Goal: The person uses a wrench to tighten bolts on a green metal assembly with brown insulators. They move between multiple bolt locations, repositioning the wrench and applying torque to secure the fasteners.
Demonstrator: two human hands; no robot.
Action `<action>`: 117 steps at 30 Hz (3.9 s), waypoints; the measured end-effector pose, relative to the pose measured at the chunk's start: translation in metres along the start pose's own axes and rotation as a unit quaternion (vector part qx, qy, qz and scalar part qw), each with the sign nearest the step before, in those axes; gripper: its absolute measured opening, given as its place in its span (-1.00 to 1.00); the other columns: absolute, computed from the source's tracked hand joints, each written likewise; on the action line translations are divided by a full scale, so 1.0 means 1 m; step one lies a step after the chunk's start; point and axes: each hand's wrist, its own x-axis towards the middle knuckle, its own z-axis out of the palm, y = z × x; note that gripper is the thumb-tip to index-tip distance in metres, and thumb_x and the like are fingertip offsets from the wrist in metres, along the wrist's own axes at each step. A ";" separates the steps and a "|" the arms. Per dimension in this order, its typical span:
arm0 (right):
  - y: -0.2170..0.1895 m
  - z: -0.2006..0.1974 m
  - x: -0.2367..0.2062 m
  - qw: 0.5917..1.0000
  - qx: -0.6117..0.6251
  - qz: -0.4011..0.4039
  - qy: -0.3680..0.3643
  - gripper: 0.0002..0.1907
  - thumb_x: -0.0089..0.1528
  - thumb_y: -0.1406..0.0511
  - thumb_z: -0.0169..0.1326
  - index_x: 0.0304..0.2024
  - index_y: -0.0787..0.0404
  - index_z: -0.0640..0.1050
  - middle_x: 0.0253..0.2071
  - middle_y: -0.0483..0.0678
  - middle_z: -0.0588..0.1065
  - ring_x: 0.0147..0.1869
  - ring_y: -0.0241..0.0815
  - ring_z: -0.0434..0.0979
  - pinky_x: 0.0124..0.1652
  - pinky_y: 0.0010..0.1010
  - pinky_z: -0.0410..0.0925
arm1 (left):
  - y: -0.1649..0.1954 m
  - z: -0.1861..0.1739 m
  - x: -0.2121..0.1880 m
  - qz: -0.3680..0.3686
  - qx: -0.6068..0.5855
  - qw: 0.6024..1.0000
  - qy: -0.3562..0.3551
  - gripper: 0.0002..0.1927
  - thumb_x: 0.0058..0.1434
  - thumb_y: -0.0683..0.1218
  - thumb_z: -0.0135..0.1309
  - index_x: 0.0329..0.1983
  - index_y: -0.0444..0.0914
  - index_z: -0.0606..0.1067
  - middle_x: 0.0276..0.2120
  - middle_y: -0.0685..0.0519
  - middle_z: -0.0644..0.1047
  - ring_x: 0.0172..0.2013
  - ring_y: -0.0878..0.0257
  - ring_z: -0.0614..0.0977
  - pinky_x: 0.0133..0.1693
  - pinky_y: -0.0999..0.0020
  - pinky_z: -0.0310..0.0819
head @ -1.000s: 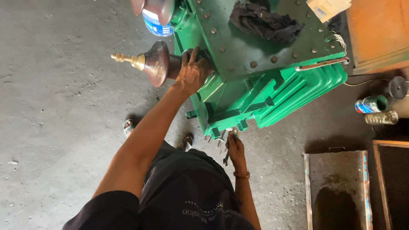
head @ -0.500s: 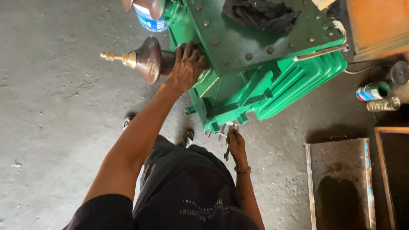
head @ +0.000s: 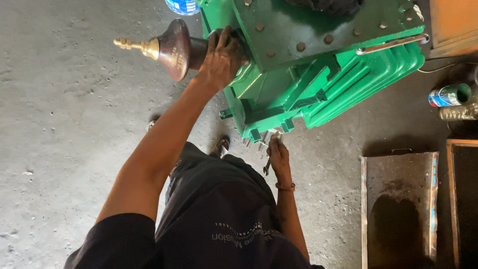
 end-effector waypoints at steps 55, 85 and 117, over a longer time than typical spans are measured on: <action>0.026 -0.004 0.003 1.000 -0.022 -0.015 0.012 -0.47 0.44 0.01 -0.11 -0.50 0.21 0.39 -0.58 -0.21 0.28 -0.47 -0.38 0.21 -0.44 -0.43 0.13 | 0.001 -0.007 0.004 0.032 0.067 0.997 -0.005 -0.58 0.21 0.12 0.12 0.02 -0.22 0.60 -0.02 -0.06 0.59 0.30 -0.13 0.35 0.17 -0.34 0.16; -0.001 0.002 0.000 0.998 0.049 -0.004 -0.036 -0.56 0.45 0.06 -0.13 -0.43 0.16 0.37 -0.52 -0.24 0.23 -0.45 -0.40 0.17 -0.41 -0.48 0.14 | 0.055 0.051 -0.008 -0.152 0.087 0.985 0.000 -0.48 0.27 -0.16 -0.04 0.31 -0.38 0.42 -0.32 -0.13 0.61 -0.32 -0.05 0.69 -0.35 0.04 0.54; -0.007 0.011 -0.004 0.993 0.031 0.036 -0.112 -0.56 0.48 0.09 -0.16 -0.47 0.11 0.31 -0.57 -0.27 0.10 -0.49 -0.41 0.03 -0.47 -0.45 -0.01 | 0.048 0.012 0.008 -0.127 0.136 0.982 0.043 -0.65 0.11 -0.09 0.03 -0.03 -0.24 0.53 -0.49 0.05 0.59 -0.50 0.15 0.63 -0.50 0.17 0.44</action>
